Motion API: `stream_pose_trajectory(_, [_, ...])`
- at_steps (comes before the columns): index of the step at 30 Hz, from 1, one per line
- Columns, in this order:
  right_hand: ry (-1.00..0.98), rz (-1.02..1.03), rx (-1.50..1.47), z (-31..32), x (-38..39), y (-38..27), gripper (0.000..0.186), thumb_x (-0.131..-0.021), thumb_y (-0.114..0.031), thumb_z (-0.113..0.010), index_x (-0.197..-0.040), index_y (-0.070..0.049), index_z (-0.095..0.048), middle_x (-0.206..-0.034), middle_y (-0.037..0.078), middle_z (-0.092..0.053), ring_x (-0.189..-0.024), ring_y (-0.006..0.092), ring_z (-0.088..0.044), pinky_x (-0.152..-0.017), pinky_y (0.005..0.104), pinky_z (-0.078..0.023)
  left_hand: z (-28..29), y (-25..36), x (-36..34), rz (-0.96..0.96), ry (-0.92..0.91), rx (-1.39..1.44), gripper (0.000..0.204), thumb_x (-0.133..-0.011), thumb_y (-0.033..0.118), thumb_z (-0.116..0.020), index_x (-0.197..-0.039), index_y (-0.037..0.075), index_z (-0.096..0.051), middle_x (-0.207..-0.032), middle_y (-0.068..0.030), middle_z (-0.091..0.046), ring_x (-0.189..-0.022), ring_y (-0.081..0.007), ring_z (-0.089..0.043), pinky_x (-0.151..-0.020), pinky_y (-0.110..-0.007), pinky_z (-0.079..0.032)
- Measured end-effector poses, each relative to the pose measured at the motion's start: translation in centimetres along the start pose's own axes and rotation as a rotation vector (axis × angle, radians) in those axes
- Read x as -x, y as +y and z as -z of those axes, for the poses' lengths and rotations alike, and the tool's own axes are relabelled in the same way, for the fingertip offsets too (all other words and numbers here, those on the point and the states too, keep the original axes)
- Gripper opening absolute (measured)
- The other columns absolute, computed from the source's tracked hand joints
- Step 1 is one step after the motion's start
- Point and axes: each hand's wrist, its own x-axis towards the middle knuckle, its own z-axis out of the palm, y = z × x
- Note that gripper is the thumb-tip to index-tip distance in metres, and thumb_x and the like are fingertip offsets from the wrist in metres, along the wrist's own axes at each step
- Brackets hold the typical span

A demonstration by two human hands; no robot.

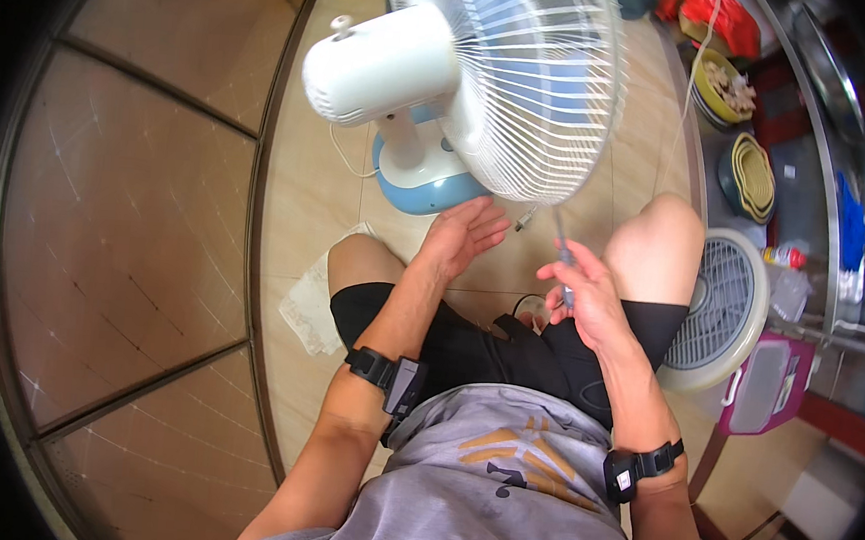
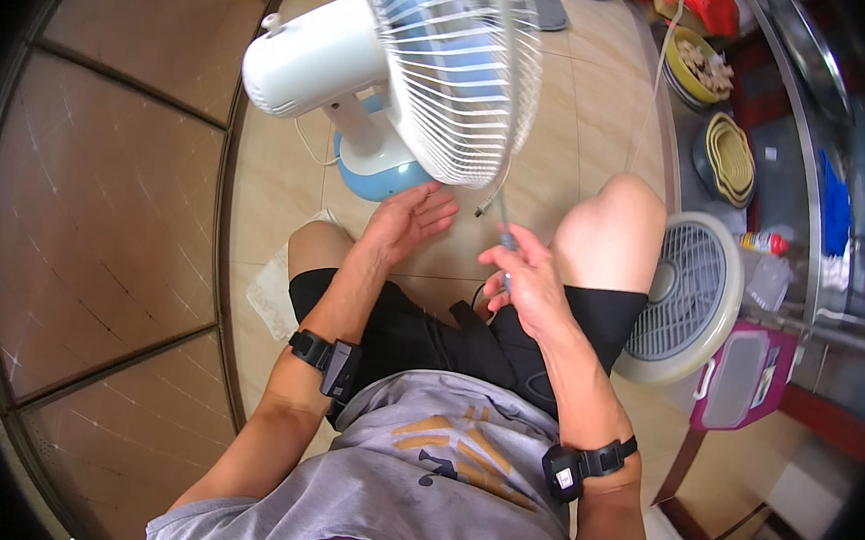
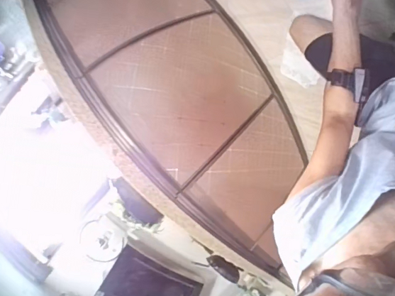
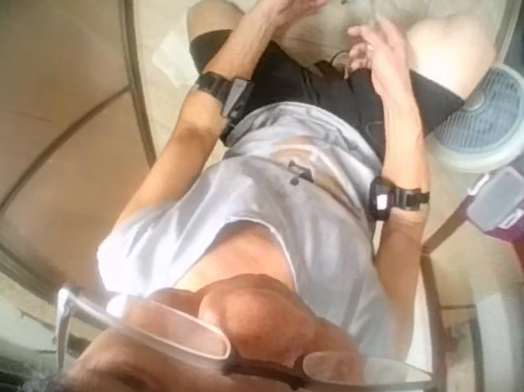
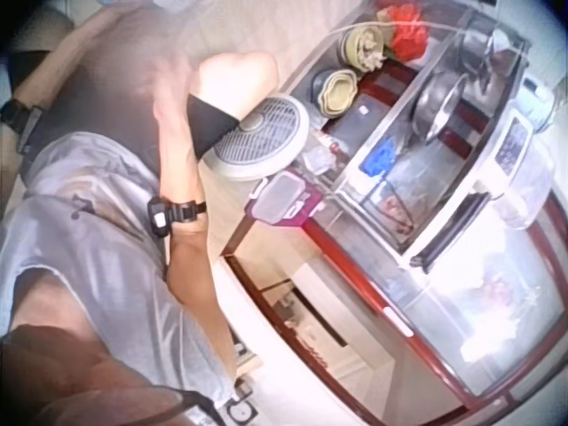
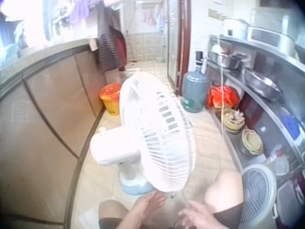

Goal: The person uses a screwdriver to tighten screws on the base and front grill of a white pedestal fan. They adjust the fan's position and reattach the front grill to the base.

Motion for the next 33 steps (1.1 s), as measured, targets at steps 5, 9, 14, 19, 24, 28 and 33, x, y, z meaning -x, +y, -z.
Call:
stream_pose_trajectory(5, [0.244, 0.432, 0.745, -0.4, -1.4, 1.9, 0.033, -0.091, -0.016, -0.058, -0.118, 0.003, -0.063, -0.092, 0.027, -0.069, -0.086, 0.043, -0.067, -0.078, 0.0456, -0.052, -4.1, 0.0, -1.5, -0.083, 0.034, 0.295, 0.035, -0.107, 0.015, -0.042, -0.135, -0.004, -0.05, -0.138, -0.019, -0.057, -0.124, -0.0324, -0.059, -0.108, -0.044, -0.049])
stream_pose_trajectory(9, [0.189, 0.413, 0.498, 0.0, -2.5, 2.7, 0.028, -0.09, -0.015, -0.059, -0.11, 0.002, -0.066, -0.095, 0.024, -0.07, -0.087, 0.0404, -0.068, -0.078, 0.0454, -0.053, -3.9, 0.6, -2.6, -0.045, 0.169, 0.311, 0.025, -0.104, 0.008, -0.048, -0.123, -0.003, -0.059, -0.123, -0.0156, -0.067, -0.117, -0.029, -0.064, -0.098, -0.038, -0.057])
stream_pose_trajectory(14, [0.301, 0.539, 0.569, -0.4, -2.9, 2.6, 0.031, -0.091, -0.013, -0.059, -0.117, 0.003, -0.062, -0.086, 0.021, -0.07, -0.075, 0.0312, -0.068, -0.071, 0.0408, -0.053, -3.3, 1.0, -2.6, -0.04, 0.141, 0.238, 0.023, -0.103, 0.007, -0.046, -0.119, -0.002, -0.061, -0.12, -0.0156, -0.069, -0.115, -0.0271, -0.066, -0.097, -0.04, -0.058])
stream_pose_trajectory(19, [0.355, 0.618, 0.638, -1.0, -2.4, 2.8, 0.023, -0.088, -0.009, -0.061, -0.108, 0.001, -0.063, -0.091, 0.022, -0.069, -0.085, 0.0418, -0.067, -0.075, 0.05, -0.052, -3.6, 1.3, -2.4, -0.063, 0.183, 0.113, 0.023, -0.104, 0.01, -0.047, -0.118, -0.001, -0.062, -0.121, -0.0145, -0.069, -0.115, -0.0254, -0.066, -0.1, -0.04, -0.055])
stream_pose_trajectory(24, [0.339, 0.653, 0.643, -1.0, -2.3, 2.7, 0.026, -0.087, -0.007, -0.062, -0.111, 0.0, -0.064, -0.095, 0.021, -0.068, -0.085, 0.042, -0.066, -0.074, 0.0505, -0.052, -3.8, 1.4, -2.8, -0.076, 0.201, 0.081, 0.023, -0.105, 0.01, -0.044, -0.115, 0.0, -0.062, -0.117, -0.012, -0.07, -0.114, -0.0236, -0.066, -0.102, -0.042, -0.054])
stream_pose_trajectory(28, [0.342, 0.64, 0.619, -1.0, -2.7, 2.6, 0.025, -0.087, -0.007, -0.061, -0.111, 0.0, -0.064, -0.094, 0.021, -0.068, -0.085, 0.0426, -0.066, -0.073, 0.051, -0.052, -3.5, 1.4, -2.9, -0.067, 0.186, 0.098, 0.024, -0.105, 0.008, -0.043, -0.118, -0.001, -0.061, -0.118, -0.0128, -0.069, -0.114, -0.0245, -0.066, -0.105, -0.042, -0.053])
stream_pose_trajectory(33, [0.343, 0.655, 0.592, -0.9, -3.1, 2.7, 0.024, -0.087, -0.006, -0.061, -0.11, 0.0, -0.064, -0.093, 0.022, -0.068, -0.084, 0.0436, -0.065, -0.073, 0.0516, -0.051, -3.2, 1.4, -2.8, -0.062, 0.187, 0.103, 0.024, -0.104, 0.006, -0.044, -0.12, -0.001, -0.059, -0.118, -0.013, -0.069, -0.114, -0.0244, -0.066, -0.105, -0.041, -0.053])
